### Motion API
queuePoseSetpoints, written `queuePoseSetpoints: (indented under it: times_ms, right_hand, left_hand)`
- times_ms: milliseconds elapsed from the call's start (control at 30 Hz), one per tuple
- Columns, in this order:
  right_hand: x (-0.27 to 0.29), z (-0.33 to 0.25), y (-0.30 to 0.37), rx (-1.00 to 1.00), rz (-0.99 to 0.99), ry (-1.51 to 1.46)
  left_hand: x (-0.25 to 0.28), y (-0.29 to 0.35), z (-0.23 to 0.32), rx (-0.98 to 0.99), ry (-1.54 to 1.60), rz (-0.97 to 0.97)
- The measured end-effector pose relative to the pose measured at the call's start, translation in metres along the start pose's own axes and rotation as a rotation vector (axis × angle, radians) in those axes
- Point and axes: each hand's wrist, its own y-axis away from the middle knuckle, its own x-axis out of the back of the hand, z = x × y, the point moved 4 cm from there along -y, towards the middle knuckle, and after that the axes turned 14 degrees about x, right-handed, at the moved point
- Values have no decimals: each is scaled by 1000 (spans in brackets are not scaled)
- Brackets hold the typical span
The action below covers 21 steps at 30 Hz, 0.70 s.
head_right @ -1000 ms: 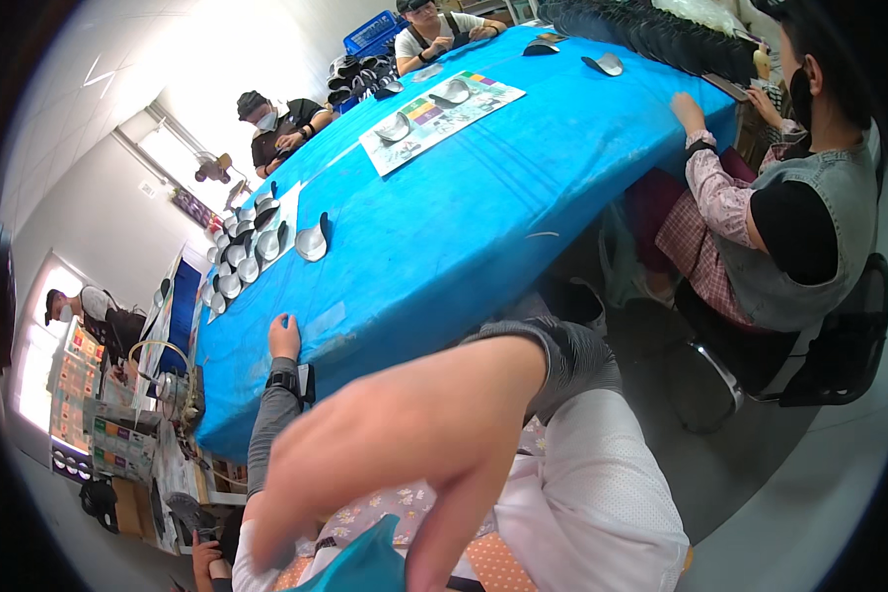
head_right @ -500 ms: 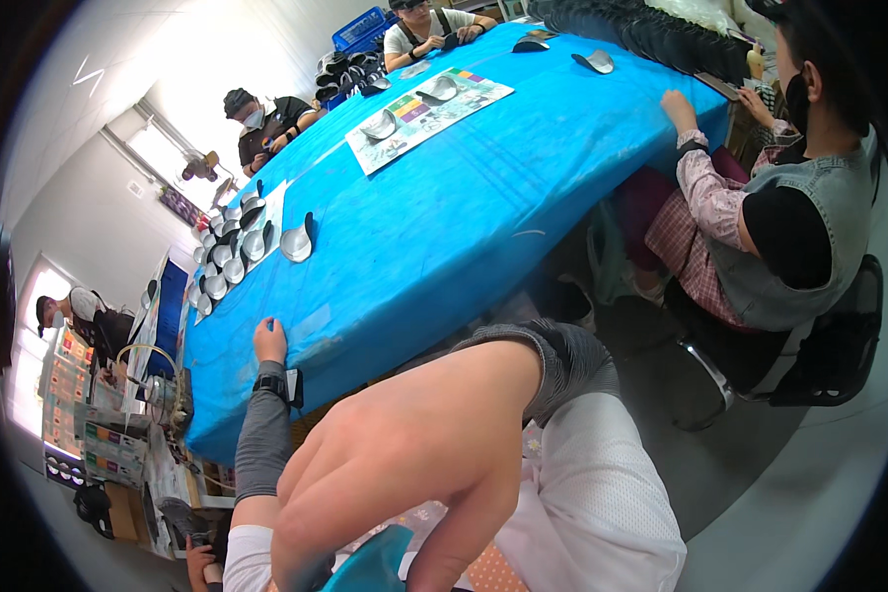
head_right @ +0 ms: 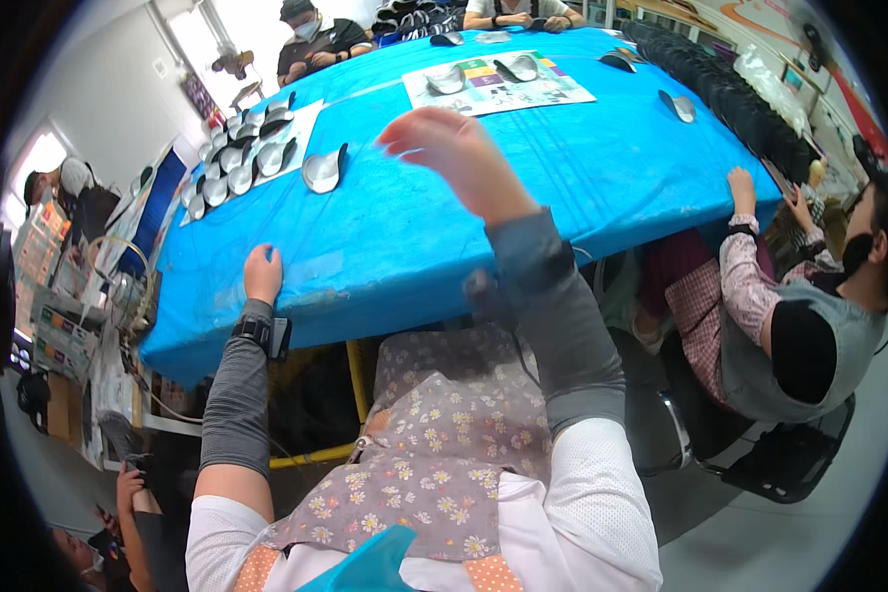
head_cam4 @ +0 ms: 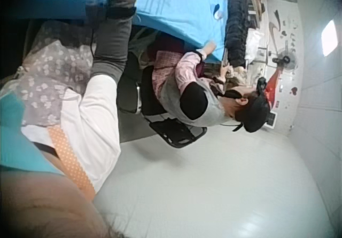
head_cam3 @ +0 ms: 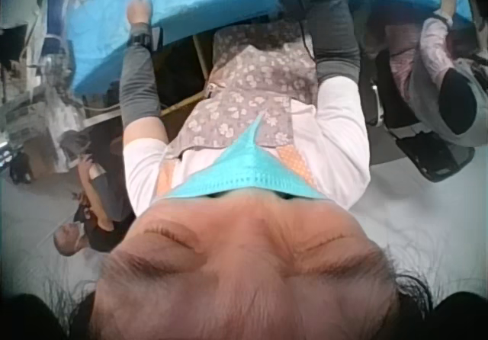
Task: Inspecting and handling shoe components, specifically a black heel or toe cap piece, at a manufacturing table.
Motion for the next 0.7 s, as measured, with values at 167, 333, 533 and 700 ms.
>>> queuePoseSetpoints:
  times_ms: [167, 333, 533, 700]
  right_hand:
    - [132, 133, -16, -445, 831, -207]
    - [174, 201, -27, -530, 1018, -184]
    - [190, 263, -72, -495, 981, -200]
    - [213, 283, -114, -343, 976, -359]
  left_hand:
    - [0, 1, 2, 64, 5, -2]
    - [3, 5, -7, 84, 100, -2]
    - [10, 6, -11, 114, 100, -12]
    - [5, 5, 9, 54, 132, 1]
